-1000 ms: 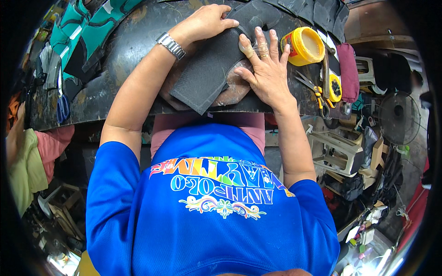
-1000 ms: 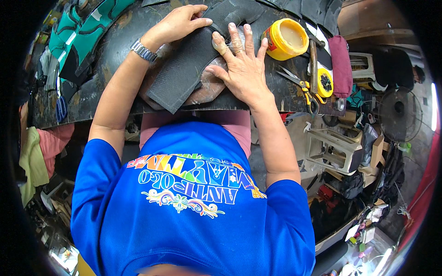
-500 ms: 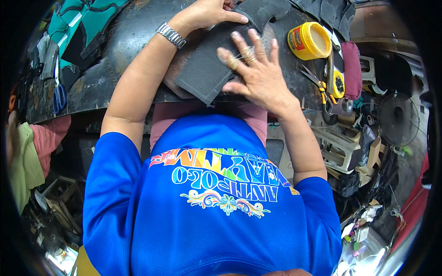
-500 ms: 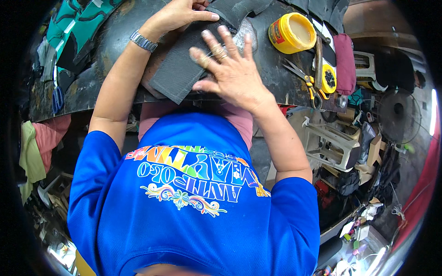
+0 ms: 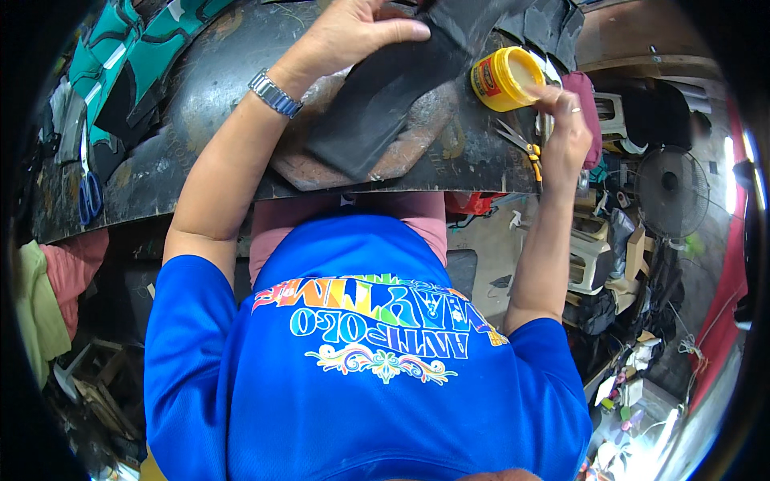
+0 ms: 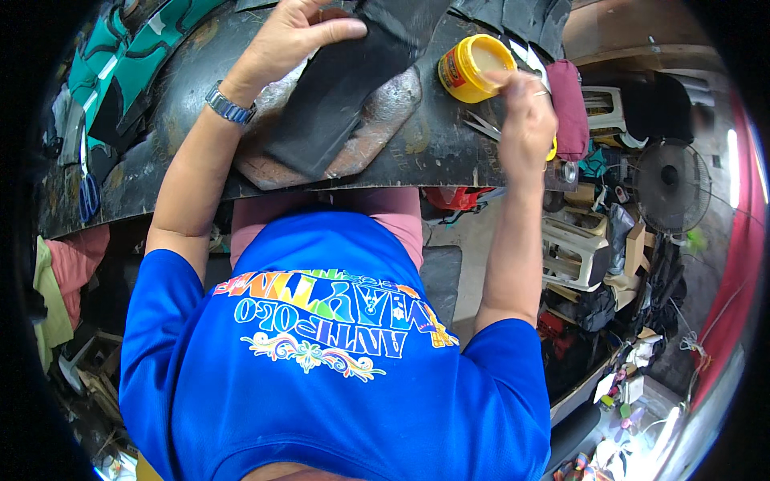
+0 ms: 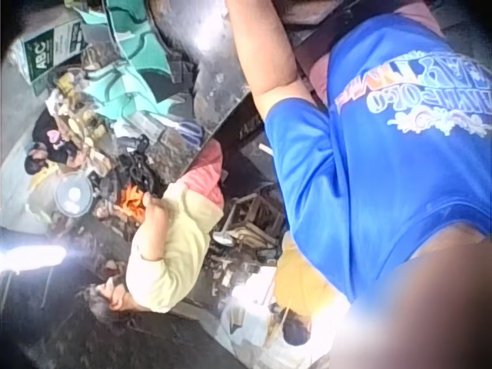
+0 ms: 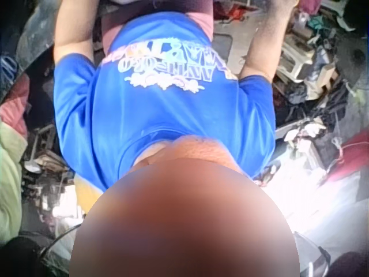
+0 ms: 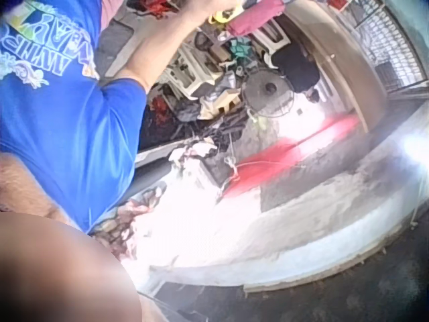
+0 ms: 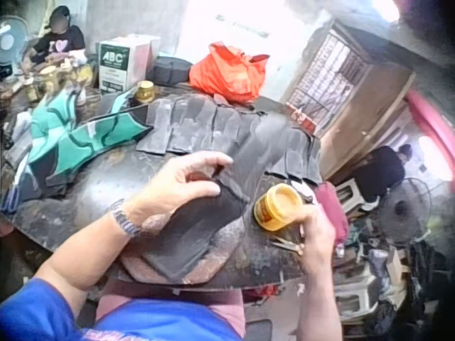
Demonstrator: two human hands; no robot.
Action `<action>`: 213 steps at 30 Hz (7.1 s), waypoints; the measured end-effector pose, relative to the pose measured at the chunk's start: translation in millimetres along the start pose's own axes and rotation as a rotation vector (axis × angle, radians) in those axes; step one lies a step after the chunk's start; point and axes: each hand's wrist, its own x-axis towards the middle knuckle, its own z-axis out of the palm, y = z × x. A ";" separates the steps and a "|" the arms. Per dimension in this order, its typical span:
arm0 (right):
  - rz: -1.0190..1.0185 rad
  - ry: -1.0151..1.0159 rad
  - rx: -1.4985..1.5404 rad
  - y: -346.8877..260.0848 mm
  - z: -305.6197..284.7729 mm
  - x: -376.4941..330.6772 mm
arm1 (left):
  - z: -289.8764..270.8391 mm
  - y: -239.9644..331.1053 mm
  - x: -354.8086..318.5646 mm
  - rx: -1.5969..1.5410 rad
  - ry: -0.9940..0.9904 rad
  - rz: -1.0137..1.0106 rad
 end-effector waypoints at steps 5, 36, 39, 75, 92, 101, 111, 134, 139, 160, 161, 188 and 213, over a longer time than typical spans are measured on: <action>0.063 -0.185 -1.125 37.1 -15.8 47.7 | -21.8 -27.6 8.0 0.172 0.099 0.020; -0.374 -0.639 -0.754 -3.5 107.1 -37.1 | -43.0 -69.7 13.6 0.401 0.176 0.152; -0.382 -0.674 -0.736 -8.6 100.4 -48.7 | -44.2 -70.5 14.1 0.411 0.172 0.142; 0.139 -0.276 -1.106 50.3 -13.3 70.2 | -56.7 -64.9 12.5 0.401 0.121 0.103; -0.251 -0.464 -0.094 -49.6 69.3 -4.8 | -54.6 -63.7 14.0 0.441 0.123 0.094; -0.523 -0.463 -0.772 -15.6 152.5 -4.5 | -52.8 -65.6 13.8 0.433 0.142 0.175; -0.574 -0.660 -0.670 -33.9 153.1 -30.7 | -52.5 -62.6 14.1 0.401 0.129 0.142; -0.479 -0.767 -0.460 -37.9 118.0 -49.6 | -52.4 -60.4 13.0 0.459 0.133 0.149; -0.389 -0.549 -0.204 -40.4 118.4 -35.7 | -52.1 -60.2 13.6 0.446 0.114 0.133; -0.302 -0.533 0.124 -39.4 108.1 -46.9 | -50.5 -56.5 11.2 0.454 0.132 0.163; -0.321 -0.510 0.274 -42.9 100.6 -47.1 | -50.7 -56.8 11.3 0.471 0.135 0.164; -0.265 -0.345 -0.611 -22.5 117.6 -54.4 | -42.0 -50.5 7.9 0.476 0.127 0.145; -0.206 -0.103 -0.028 -19.7 80.8 -77.5 | -21.4 -0.8 10.4 0.179 0.308 0.233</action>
